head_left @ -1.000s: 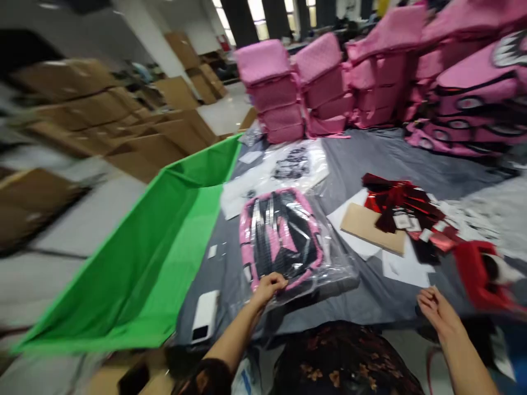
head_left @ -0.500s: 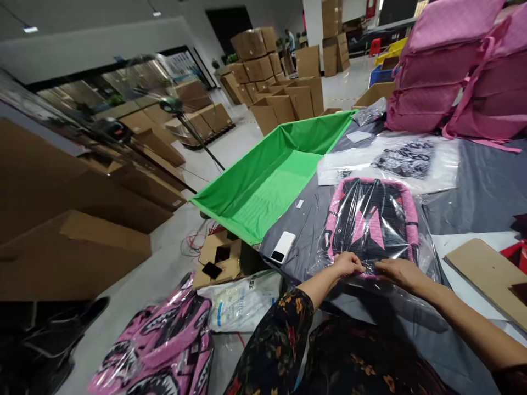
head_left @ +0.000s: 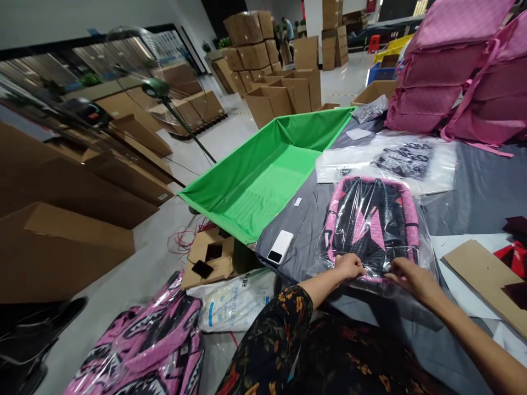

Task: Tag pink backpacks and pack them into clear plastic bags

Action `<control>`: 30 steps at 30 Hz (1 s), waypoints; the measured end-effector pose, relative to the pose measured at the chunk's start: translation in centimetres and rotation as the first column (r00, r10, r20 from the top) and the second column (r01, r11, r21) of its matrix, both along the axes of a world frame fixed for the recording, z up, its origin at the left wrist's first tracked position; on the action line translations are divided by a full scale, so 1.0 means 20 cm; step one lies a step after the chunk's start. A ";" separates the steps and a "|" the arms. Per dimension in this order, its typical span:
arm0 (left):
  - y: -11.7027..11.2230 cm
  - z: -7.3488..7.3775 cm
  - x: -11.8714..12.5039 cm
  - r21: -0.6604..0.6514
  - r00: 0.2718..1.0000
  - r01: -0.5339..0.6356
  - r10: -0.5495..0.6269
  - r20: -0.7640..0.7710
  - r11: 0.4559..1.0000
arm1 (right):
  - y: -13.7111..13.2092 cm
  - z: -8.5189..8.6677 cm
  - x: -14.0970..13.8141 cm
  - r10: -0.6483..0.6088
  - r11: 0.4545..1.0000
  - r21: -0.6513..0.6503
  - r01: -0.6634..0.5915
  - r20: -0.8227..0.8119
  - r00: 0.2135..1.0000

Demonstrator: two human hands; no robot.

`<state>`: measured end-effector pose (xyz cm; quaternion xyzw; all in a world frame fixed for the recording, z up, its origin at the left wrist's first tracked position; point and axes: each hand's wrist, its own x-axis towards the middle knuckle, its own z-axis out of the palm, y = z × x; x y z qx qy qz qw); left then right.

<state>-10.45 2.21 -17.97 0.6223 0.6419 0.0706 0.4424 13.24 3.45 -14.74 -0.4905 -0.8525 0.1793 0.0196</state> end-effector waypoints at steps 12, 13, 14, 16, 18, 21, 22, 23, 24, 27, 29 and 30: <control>-0.18 0.13 -0.40 0.311 0.942 0.334 -0.307 -0.135 0.890 | -0.04 -0.08 -0.15 0.069 0.994 -0.083 -0.065 0.051 0.996; -0.17 0.13 -0.44 0.307 0.948 0.316 -0.284 -0.144 0.898 | -0.04 -0.08 -0.15 0.069 0.994 -0.088 -0.064 0.050 0.996; -0.17 0.11 -0.47 0.301 0.954 0.295 -0.261 -0.148 0.907 | -0.04 -0.08 -0.14 0.068 0.994 -0.092 -0.063 0.049 0.997; -0.14 0.08 -0.51 0.277 0.965 0.250 -0.214 -0.153 0.928 | -0.05 -0.09 -0.14 0.059 0.994 -0.095 -0.055 0.041 0.997; -0.11 0.06 -0.50 0.240 0.972 0.208 -0.173 -0.160 0.948 | -0.05 -0.10 -0.14 0.046 0.995 -0.091 -0.044 0.022 0.999; -0.06 0.05 -0.45 0.189 0.976 0.165 -0.132 -0.175 0.968 | -0.06 -0.10 -0.15 0.031 0.996 -0.077 -0.032 -0.016 0.999; -0.05 0.05 -0.44 0.176 0.975 0.159 -0.126 -0.181 0.971 | -0.07 -0.09 -0.15 0.024 0.997 -0.076 -0.027 -0.039 0.999; -0.05 0.05 -0.43 0.165 0.974 0.155 -0.123 -0.189 0.974 | -0.09 -0.07 -0.15 0.011 0.996 -0.085 -0.019 -0.091 0.996; -0.04 0.04 -0.42 0.154 0.973 0.153 -0.121 -0.199 0.976 | -0.12 -0.06 -0.13 -0.013 0.994 -0.105 -0.006 -0.175 0.984; -0.03 0.04 -0.43 0.123 0.966 0.141 -0.110 -0.234 0.982 | -0.25 -0.01 0.02 -0.221 0.974 -0.162 0.162 -0.483 0.847; -0.03 0.06 -0.43 0.116 0.964 0.138 -0.106 -0.242 0.984 | -0.39 -0.01 0.25 -0.466 0.873 -0.166 0.459 -0.564 0.682; -0.03 0.07 -0.43 0.117 0.965 0.139 -0.108 -0.238 0.983 | -0.47 -0.02 0.40 -0.609 0.749 -0.168 0.641 -0.556 0.566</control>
